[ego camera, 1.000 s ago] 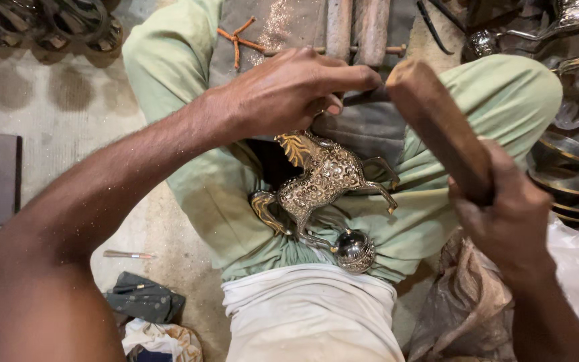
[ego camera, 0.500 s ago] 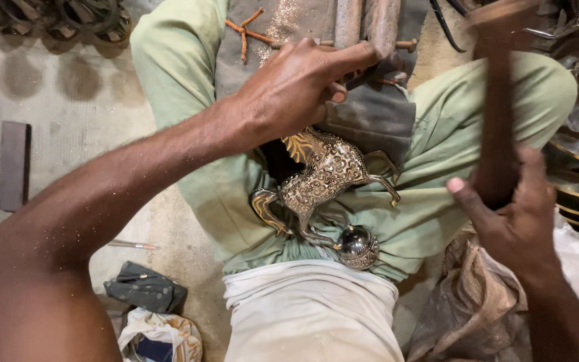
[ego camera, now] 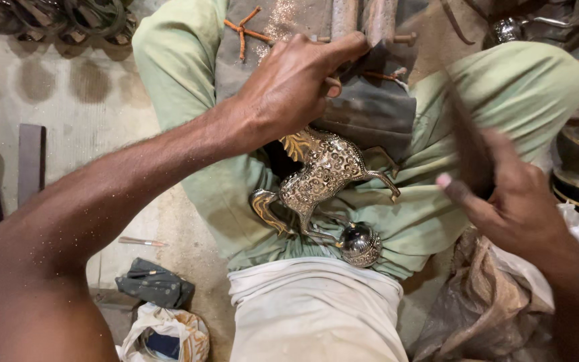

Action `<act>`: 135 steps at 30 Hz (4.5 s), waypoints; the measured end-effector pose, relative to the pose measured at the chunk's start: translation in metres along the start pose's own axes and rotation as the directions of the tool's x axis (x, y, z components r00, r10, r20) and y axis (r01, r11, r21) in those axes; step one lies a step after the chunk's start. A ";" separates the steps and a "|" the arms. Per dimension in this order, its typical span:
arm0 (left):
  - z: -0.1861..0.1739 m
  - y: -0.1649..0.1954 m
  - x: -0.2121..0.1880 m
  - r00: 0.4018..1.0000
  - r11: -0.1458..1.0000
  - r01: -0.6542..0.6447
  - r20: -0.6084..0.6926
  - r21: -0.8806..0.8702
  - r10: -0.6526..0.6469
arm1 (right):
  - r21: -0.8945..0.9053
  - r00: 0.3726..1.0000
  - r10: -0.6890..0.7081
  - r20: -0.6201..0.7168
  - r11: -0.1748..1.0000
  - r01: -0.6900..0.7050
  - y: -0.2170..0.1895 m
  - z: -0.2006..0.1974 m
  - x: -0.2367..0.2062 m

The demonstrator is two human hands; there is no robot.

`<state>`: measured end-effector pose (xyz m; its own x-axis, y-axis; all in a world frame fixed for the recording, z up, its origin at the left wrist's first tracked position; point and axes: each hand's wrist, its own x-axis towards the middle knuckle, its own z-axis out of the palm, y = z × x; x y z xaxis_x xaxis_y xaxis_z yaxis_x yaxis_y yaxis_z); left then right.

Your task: The person sits on the floor with a silver metal horse figurine on a cushioned lap board, holding a chisel against the figurine's surface and striking it with a wooden mallet to shape or decorate the metal. They reposition the chisel and turn the figurine between strikes, working over different areas of the piece.

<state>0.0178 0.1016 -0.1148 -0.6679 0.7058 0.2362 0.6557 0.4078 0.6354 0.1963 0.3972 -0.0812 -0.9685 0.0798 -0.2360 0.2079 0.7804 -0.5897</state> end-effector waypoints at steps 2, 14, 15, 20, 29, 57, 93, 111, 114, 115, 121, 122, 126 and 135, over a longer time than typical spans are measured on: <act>0.000 0.000 0.001 1.000 1.000 -0.008 -0.006 0.007 0.008 | -0.176 0.964 -0.267 0.000 0.948 0.263 0.002 -0.001 0.002; -0.008 0.003 -0.010 1.000 0.997 -0.021 0.001 -0.080 0.021 | -0.145 0.989 -0.038 0.145 0.988 0.059 0.025 0.002 0.008; -0.009 0.002 -0.009 0.999 0.997 -0.023 0.021 -0.071 0.024 | -0.067 0.991 -0.125 0.051 0.989 0.129 0.025 0.005 0.007; -0.014 0.004 -0.009 0.992 0.994 -0.096 0.080 -0.057 0.100 | -0.037 0.987 -0.160 0.026 0.986 0.161 0.016 0.016 -0.006; -0.018 0.003 -0.017 0.992 0.994 0.064 0.114 -0.093 -0.053 | -0.091 0.972 -0.210 -0.102 0.975 0.201 0.017 0.031 -0.023; 0.024 0.006 -0.043 0.938 0.987 0.079 -0.326 -0.143 -0.122 | -0.349 0.848 -0.523 -0.089 0.813 0.465 -0.037 -0.040 0.070; 0.027 0.004 -0.050 0.942 0.992 0.103 -0.313 -0.078 -0.123 | -0.341 0.779 -0.617 -0.113 0.760 0.553 -0.026 -0.043 0.068; 0.020 0.015 -0.052 0.936 0.989 0.109 -0.324 -0.104 -0.137 | -0.366 0.776 -0.611 -0.154 0.765 0.530 -0.044 -0.046 0.057; 0.019 0.015 -0.051 0.938 0.989 0.101 -0.320 -0.105 -0.130 | -0.339 0.778 -0.612 -0.142 0.769 0.542 -0.043 -0.043 0.060; 0.019 0.015 -0.050 0.941 0.987 0.117 -0.306 -0.113 -0.146 | -0.260 0.794 -0.581 -0.181 0.807 0.531 -0.043 -0.042 0.060; 0.017 0.014 -0.052 0.944 0.988 0.122 -0.295 -0.097 -0.146 | -0.486 0.774 -0.622 -0.122 0.717 0.500 -0.042 -0.045 0.057; 0.017 0.014 -0.053 0.945 0.990 0.113 -0.297 -0.085 -0.134 | -0.476 0.795 -0.595 -0.123 0.738 0.479 -0.043 -0.045 0.055; 0.017 0.012 -0.055 0.946 0.991 0.100 -0.299 -0.085 -0.121 | -0.495 0.879 -0.473 -0.066 0.780 0.383 -0.048 -0.044 0.050; 0.013 0.014 -0.052 0.954 0.989 0.096 -0.274 -0.110 -0.123 | -0.416 0.808 -0.580 -0.102 0.763 0.495 -0.043 -0.037 0.053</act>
<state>0.0663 0.0782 -0.1280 -0.8141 0.4646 0.3484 0.5459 0.4076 0.7320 0.1306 0.3914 -0.0397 -0.9174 -0.3246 0.2304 -0.3776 0.8928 -0.2456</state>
